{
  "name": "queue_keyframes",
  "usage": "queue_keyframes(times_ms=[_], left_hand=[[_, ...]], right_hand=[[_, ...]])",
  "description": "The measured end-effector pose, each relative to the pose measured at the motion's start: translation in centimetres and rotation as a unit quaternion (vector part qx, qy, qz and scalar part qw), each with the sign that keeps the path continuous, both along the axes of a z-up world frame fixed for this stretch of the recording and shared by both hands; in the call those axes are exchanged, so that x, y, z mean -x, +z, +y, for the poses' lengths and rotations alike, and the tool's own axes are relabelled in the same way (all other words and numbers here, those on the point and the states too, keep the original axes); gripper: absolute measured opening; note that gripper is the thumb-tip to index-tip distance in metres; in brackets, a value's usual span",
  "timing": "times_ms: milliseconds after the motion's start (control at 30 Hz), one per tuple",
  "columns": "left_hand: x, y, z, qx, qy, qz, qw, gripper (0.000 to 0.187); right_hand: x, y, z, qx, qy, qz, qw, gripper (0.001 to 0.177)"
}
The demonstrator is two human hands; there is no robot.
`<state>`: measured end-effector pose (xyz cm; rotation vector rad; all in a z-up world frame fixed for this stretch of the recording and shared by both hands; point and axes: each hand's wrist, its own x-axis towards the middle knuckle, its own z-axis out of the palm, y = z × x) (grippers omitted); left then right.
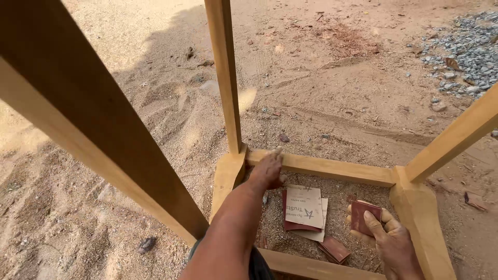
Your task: Sanding the joints and surfaces of a wooden stool frame using sandpaper.
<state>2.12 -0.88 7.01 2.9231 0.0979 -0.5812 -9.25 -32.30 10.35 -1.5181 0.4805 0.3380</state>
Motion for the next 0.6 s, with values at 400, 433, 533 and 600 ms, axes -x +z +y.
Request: queue_keyframes(times_ms=[400, 433, 533, 600], left_hand=[[-4.1, 7.9, -11.9, 0.0, -0.273, 0.089, 0.958, 0.022], [-4.5, 7.5, -11.6, 0.031, -0.225, 0.037, 0.973, 0.025], [-3.4, 5.9, -9.4, 0.05, -0.13, 0.015, 0.99, 0.041], [-2.0, 2.8, -6.9, 0.033, -0.077, 0.042, 0.996, 0.053]], right_hand=[[-0.3, 13.5, -4.8, 0.045, -0.019, 0.033, 0.998, 0.035], [-0.1, 14.7, -4.6, 0.052, -0.034, 0.027, 0.998, 0.035], [1.8, 12.8, -5.4, 0.057, -0.067, 0.003, 0.996, 0.035], [3.5, 6.4, -7.0, 0.05, -0.081, -0.019, 0.995, 0.035]])
